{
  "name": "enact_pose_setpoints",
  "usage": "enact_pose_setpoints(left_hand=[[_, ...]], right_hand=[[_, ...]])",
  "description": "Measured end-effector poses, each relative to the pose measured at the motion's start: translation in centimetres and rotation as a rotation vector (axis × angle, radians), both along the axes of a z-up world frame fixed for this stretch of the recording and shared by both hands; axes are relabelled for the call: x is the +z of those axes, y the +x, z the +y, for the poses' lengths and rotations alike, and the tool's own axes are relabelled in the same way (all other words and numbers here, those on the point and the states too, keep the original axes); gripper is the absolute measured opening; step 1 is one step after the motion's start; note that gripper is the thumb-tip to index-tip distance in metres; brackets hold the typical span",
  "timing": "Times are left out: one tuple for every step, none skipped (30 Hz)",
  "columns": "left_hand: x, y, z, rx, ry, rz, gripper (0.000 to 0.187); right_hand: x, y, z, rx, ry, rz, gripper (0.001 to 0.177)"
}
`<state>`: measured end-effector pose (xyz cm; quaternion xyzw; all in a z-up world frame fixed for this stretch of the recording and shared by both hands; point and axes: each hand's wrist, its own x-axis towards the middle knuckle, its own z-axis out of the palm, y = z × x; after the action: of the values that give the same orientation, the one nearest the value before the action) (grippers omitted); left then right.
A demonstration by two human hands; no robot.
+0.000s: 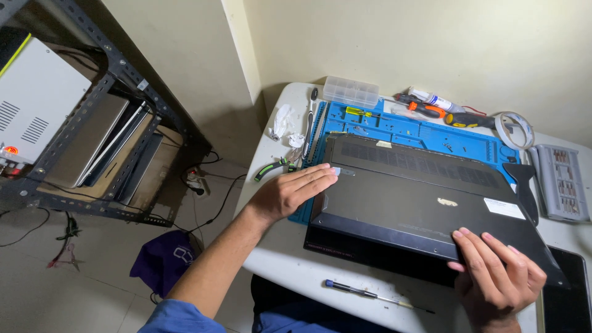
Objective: Assembling a laptop by attaching the bottom cover and securing it with screws.
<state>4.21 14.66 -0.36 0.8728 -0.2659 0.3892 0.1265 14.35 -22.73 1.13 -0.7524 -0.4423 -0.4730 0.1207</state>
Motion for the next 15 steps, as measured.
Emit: enact_pose_setpoints(left_hand=[[-0.1,0.1,0.2,-0.014,-0.006,0.01,0.03],[-0.4,0.3,0.4,-0.008,-0.011,0.003,0.03],[-0.6,0.5,0.8,0.028,0.008,0.028,0.036],[-0.8,0.6,1.1,0.065,0.026,0.053,0.042],[-2.1,1.4,1.6,0.074,0.021,0.05,0.042],[-3.4,2.3,2.2,0.09,0.011,0.131,0.053],[-4.6,3.1,2.7,0.104,0.001,0.214,0.065],[-5.5,4.1,3.1,0.111,-0.003,0.212,0.065],[-6.4,5.1,3.5,0.131,0.006,0.251,0.068],[-7.2,6.2,4.0,0.152,0.015,0.291,0.071],[-7.7,7.1,4.3,0.152,0.011,0.287,0.071],[-8.1,8.0,4.5,0.154,0.036,0.318,0.071],[-8.5,8.8,4.9,0.156,0.064,0.35,0.07],[-8.7,9.2,5.0,0.157,0.064,0.348,0.07],[-8.9,9.7,5.2,0.176,0.134,0.309,0.065]], right_hand=[[0.2,-0.1,0.1,0.002,0.004,0.01,0.053],[0.1,-0.1,0.0,0.008,-0.001,0.004,0.053],[0.0,-0.1,0.0,0.005,-0.002,0.001,0.053],[-0.2,-0.1,0.0,0.002,-0.004,-0.001,0.053],[-0.2,-0.2,0.0,0.011,-0.008,-0.004,0.053],[-0.2,-0.3,-0.1,-0.001,-0.023,0.001,0.051],[-0.3,-0.4,-0.2,-0.014,-0.036,0.008,0.049],[-0.4,-0.3,-0.2,-0.007,-0.039,0.006,0.049],[-0.5,-0.3,-0.2,0.01,-0.031,-0.002,0.049],[-0.5,-0.2,-0.2,0.027,-0.024,-0.009,0.048],[-0.4,-0.4,-0.1,0.028,-0.028,-0.013,0.048],[-0.2,-0.5,0.0,0.013,-0.026,-0.003,0.048],[-0.1,-0.7,0.1,-0.003,-0.021,0.008,0.048],[-0.1,-0.6,0.1,-0.002,-0.021,0.005,0.048],[-0.2,-0.5,0.1,-0.007,-0.018,0.002,0.048]])
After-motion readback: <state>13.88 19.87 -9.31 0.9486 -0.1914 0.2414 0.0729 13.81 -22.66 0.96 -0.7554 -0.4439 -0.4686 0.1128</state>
